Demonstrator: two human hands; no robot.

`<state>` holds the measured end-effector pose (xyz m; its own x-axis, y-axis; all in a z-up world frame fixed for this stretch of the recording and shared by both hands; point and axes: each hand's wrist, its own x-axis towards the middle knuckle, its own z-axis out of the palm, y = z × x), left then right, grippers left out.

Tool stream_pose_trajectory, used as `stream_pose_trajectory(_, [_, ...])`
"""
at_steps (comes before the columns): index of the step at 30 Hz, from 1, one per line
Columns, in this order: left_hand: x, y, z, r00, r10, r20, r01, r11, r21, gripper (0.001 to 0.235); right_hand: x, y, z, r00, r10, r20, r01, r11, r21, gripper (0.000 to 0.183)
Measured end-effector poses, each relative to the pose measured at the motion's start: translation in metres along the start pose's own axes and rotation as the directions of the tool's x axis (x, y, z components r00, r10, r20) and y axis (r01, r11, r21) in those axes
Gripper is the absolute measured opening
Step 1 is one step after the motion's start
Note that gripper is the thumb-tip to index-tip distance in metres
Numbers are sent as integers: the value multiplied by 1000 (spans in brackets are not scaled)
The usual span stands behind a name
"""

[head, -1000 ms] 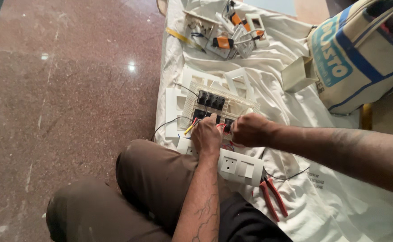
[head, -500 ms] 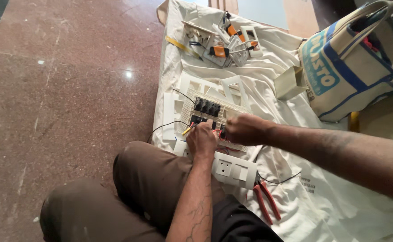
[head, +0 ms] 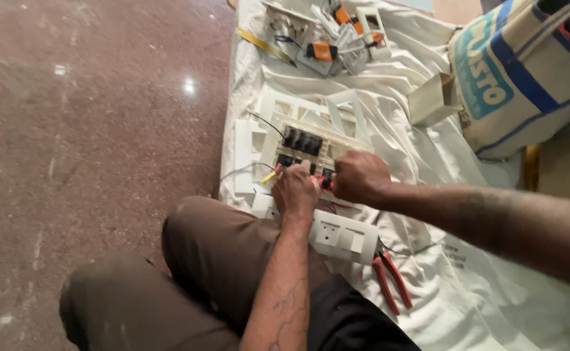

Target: The person installs an electrical board by connecting wires and using a tester. The person uses a wire stripper and a tester to connect and check the wires on the board.

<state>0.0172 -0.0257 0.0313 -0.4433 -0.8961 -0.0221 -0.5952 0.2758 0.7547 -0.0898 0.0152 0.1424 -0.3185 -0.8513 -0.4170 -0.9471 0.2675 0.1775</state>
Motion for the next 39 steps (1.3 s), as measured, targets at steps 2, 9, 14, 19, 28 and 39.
stream_pose_trajectory(2, [0,-1,-3,1000,-8,-12,8,1000,17,9,5,-7,-3,984,167,-60,-153,970,192,19])
stream_pose_trajectory(9, [-3,2,-10,999,24,-37,-25,999,-34,17,19,23,7,975,-217,45,219,974,-57,15])
stream_pose_trajectory(14, [-4,3,-10,998,32,-54,-35,998,-44,26,11,40,7,559,-812,167,654,309,-691,15])
stream_pose_trajectory(19, [0,0,-3,999,-1,-51,-1,999,-41,21,14,25,11,760,-628,166,624,634,-458,16])
stream_pose_trajectory(28, [0,1,-5,1000,-1,12,1,1000,4,15,4,4,-5,992,-44,121,56,993,-103,13])
stream_pose_trajectory(39, [-9,9,-24,1000,-11,-13,10,998,-64,29,-1,12,-21,995,23,100,-21,1000,-19,27])
